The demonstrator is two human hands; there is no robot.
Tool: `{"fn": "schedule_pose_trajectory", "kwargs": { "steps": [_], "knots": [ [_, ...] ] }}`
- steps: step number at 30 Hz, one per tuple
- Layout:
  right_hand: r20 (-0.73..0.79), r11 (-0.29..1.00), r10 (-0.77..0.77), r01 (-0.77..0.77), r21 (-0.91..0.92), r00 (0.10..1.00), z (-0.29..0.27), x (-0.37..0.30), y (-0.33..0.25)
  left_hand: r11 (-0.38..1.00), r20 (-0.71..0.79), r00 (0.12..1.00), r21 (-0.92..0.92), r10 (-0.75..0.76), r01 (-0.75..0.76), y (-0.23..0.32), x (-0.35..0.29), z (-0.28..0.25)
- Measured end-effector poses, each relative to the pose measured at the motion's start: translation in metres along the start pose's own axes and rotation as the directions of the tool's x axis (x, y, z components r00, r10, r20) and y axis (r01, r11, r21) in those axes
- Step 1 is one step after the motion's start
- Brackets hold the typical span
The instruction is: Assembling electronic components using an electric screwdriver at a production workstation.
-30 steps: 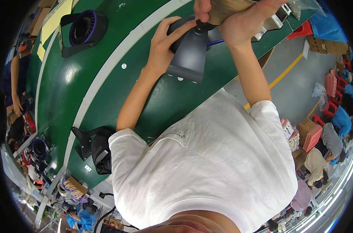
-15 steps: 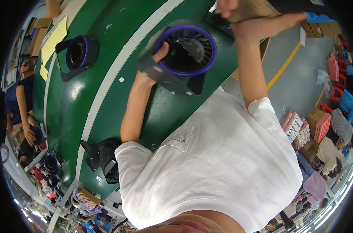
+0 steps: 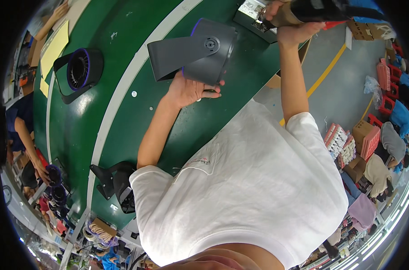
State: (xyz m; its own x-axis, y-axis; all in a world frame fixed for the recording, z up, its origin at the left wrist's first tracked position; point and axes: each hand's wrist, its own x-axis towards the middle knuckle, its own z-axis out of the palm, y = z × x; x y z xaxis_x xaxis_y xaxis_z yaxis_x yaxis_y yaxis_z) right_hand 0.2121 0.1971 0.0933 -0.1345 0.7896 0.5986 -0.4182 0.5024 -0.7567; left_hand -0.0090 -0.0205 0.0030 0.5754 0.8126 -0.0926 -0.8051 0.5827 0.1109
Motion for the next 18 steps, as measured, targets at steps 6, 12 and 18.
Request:
{"fn": "schedule_pose_trajectory", "kwargs": {
  "steps": [6, 12, 18],
  "knots": [
    [-0.086, 0.997, -0.029, 0.034, 0.069, 0.996, 0.040, 0.015, -0.040, 0.952, -0.275, 0.953, 0.303, 0.123, -0.036, -0.019, -0.021, 0.028],
    [-0.121, 1.000, -0.020, 0.021, 0.010, 0.992, 0.031, 0.012, -0.029, 0.596, -0.352, 0.936, 0.747, -0.021, 0.294, -0.009, -0.061, 0.049],
    [0.017, 0.996, 0.010, -0.011, 0.093, 1.000, -0.017, 0.013, 0.001, -0.164, 0.116, 0.918, 0.985, 0.380, -0.056, -0.015, -0.059, 0.123]
  ]
}}
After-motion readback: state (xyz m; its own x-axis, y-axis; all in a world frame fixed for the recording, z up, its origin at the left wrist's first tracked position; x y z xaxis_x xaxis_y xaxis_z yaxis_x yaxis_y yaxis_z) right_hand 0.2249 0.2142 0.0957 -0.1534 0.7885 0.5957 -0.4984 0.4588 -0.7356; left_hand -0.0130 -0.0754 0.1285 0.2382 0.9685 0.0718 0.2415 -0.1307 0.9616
